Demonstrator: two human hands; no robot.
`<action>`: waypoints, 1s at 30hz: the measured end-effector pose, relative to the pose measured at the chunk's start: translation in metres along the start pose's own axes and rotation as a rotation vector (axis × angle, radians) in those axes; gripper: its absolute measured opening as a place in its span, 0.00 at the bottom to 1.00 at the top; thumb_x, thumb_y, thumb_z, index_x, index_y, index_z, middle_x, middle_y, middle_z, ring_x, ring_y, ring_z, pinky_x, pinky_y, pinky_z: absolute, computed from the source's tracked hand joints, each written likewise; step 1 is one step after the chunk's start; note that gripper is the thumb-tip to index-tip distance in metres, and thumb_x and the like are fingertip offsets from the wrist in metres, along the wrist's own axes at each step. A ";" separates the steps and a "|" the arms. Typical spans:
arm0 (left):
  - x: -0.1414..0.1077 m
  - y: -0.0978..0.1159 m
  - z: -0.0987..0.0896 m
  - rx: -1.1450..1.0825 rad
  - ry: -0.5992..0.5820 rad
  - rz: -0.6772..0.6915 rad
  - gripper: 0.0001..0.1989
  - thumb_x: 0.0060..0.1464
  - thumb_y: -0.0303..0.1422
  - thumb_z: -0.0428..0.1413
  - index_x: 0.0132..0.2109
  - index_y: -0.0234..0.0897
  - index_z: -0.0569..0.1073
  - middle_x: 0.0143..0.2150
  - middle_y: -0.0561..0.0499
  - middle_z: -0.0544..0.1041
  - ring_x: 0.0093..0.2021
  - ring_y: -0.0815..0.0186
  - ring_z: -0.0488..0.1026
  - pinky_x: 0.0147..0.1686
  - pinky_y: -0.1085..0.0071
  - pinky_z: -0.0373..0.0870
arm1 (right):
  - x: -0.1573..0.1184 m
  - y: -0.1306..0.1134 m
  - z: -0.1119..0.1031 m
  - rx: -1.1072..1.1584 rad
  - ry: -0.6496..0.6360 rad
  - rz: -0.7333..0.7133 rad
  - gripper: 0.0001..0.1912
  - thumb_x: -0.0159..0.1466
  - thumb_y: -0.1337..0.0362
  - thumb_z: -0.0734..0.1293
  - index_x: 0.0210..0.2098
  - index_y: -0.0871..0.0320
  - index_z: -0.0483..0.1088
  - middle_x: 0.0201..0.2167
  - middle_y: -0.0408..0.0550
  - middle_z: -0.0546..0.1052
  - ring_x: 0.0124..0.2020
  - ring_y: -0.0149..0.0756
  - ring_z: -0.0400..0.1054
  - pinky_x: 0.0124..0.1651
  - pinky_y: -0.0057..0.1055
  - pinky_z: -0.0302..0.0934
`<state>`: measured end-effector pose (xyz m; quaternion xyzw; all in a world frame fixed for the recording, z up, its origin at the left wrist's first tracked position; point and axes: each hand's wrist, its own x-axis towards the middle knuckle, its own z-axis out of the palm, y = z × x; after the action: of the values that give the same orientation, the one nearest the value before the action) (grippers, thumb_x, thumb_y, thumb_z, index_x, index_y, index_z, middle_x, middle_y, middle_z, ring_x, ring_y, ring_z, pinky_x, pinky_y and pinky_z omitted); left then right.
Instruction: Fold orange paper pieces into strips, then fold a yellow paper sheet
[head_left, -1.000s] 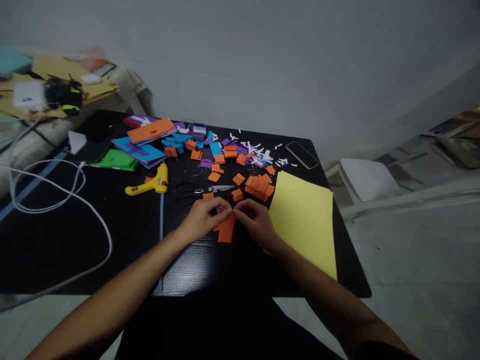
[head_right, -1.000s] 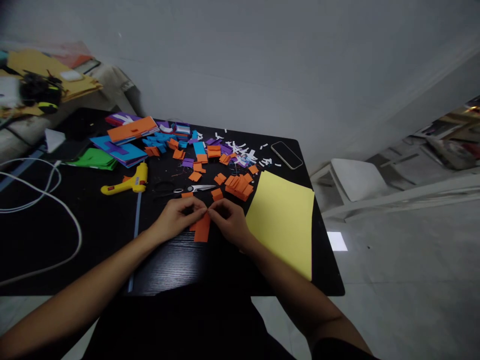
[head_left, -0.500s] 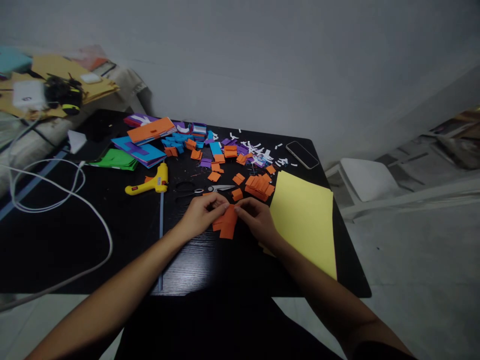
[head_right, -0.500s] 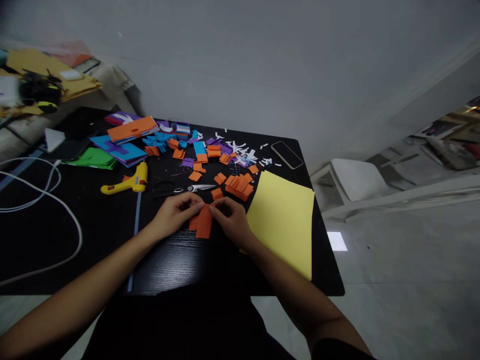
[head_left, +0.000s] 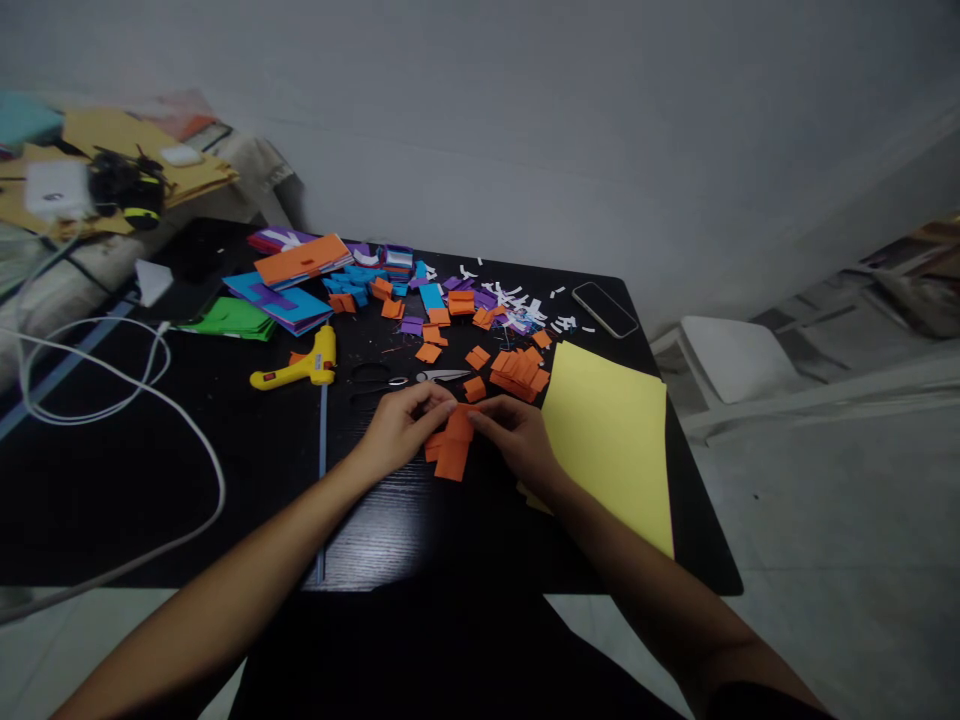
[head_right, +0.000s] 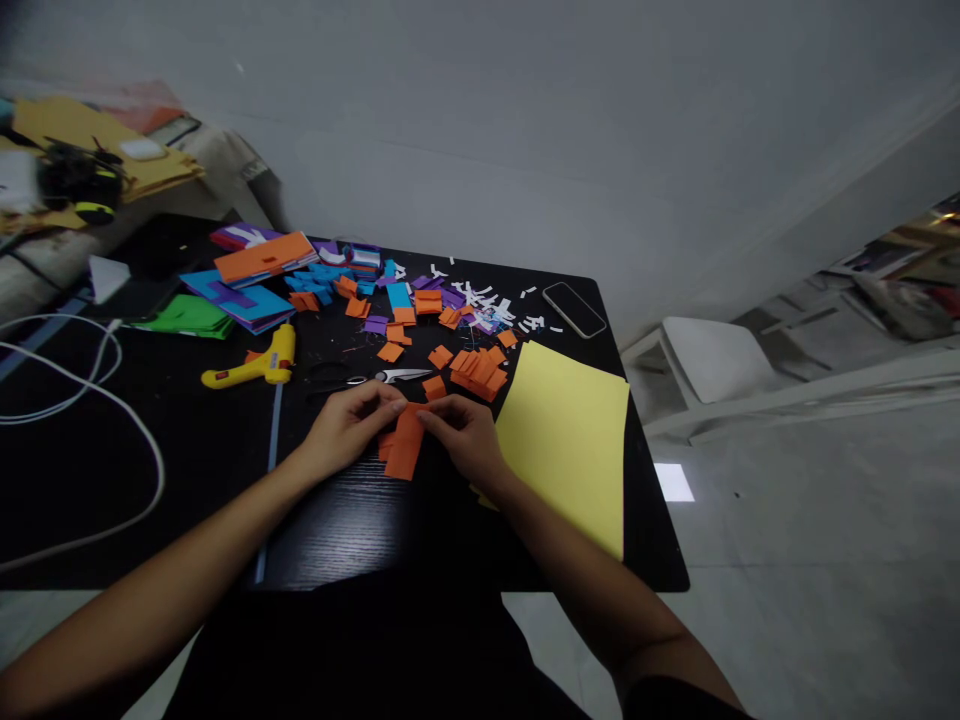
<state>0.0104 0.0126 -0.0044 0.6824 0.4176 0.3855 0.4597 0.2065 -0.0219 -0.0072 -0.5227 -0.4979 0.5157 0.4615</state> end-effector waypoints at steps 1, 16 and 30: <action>0.000 0.001 0.000 -0.015 0.016 0.000 0.12 0.62 0.41 0.58 0.39 0.36 0.78 0.30 0.54 0.74 0.31 0.68 0.69 0.32 0.72 0.64 | 0.000 -0.001 0.000 0.009 -0.010 0.001 0.13 0.59 0.52 0.75 0.34 0.55 0.79 0.32 0.45 0.82 0.35 0.39 0.75 0.43 0.35 0.69; 0.007 0.001 -0.002 -0.461 0.032 -0.226 0.15 0.57 0.44 0.63 0.36 0.34 0.77 0.29 0.51 0.76 0.29 0.69 0.71 0.31 0.73 0.69 | 0.002 0.007 0.000 0.047 -0.033 -0.022 0.12 0.58 0.55 0.75 0.37 0.55 0.78 0.36 0.46 0.83 0.40 0.42 0.78 0.47 0.39 0.71; 0.006 -0.002 0.000 -0.511 -0.021 -0.247 0.15 0.55 0.37 0.63 0.47 0.34 0.76 0.33 0.51 0.78 0.33 0.65 0.75 0.33 0.71 0.73 | 0.000 0.005 0.000 0.004 -0.023 -0.010 0.12 0.60 0.53 0.73 0.34 0.55 0.78 0.34 0.46 0.83 0.37 0.40 0.76 0.43 0.36 0.69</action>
<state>0.0118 0.0182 -0.0054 0.4922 0.3821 0.4124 0.6646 0.2067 -0.0218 -0.0118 -0.5135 -0.5047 0.5203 0.4591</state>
